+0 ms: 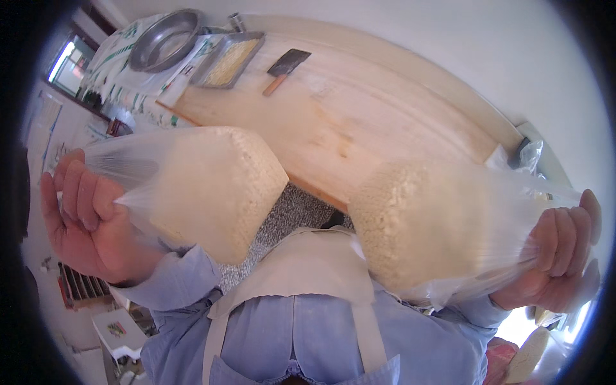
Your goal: The person operates a dough sheeter to flatten dough, then moves to a table to handle and arrange pre-portioned dough pieces in plastic bags. They walk outside to check a large steamer, open its lid, and return inside.
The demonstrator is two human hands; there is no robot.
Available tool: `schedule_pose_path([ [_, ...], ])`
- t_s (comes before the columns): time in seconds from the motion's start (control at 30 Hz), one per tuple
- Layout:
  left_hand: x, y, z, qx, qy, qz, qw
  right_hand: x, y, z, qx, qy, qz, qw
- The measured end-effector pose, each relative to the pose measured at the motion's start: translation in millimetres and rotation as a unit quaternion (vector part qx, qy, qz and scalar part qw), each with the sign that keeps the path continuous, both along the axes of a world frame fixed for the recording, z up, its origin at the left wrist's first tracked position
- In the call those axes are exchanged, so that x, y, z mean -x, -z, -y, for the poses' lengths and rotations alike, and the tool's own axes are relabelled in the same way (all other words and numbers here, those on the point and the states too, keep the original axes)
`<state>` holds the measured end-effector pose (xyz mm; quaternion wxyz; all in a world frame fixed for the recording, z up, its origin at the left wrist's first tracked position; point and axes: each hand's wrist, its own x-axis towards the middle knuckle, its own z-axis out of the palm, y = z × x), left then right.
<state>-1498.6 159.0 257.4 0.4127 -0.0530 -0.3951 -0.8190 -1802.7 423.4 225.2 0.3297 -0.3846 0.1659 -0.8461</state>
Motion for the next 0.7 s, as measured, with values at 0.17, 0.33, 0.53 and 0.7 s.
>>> schedule_pose_path([
  [0.17,74.9,8.4,85.8,-0.050,-0.003,-0.030,0.998,29.5,12.9,61.4,-0.003,0.060,-0.034,0.998],
  [0.33,163.7,40.4,154.8,-0.104,-0.051,0.030,0.993,72.7,34.6,161.1,-0.014,0.082,-0.063,0.995],
  [0.53,232.7,112.2,196.5,-0.187,-0.049,0.113,0.975,81.7,88.8,234.3,-0.064,0.179,0.049,0.981],
  [0.7,277.5,173.1,223.1,-0.227,-0.006,0.179,0.957,82.3,155.8,289.2,-0.137,0.305,0.142,0.932],
])
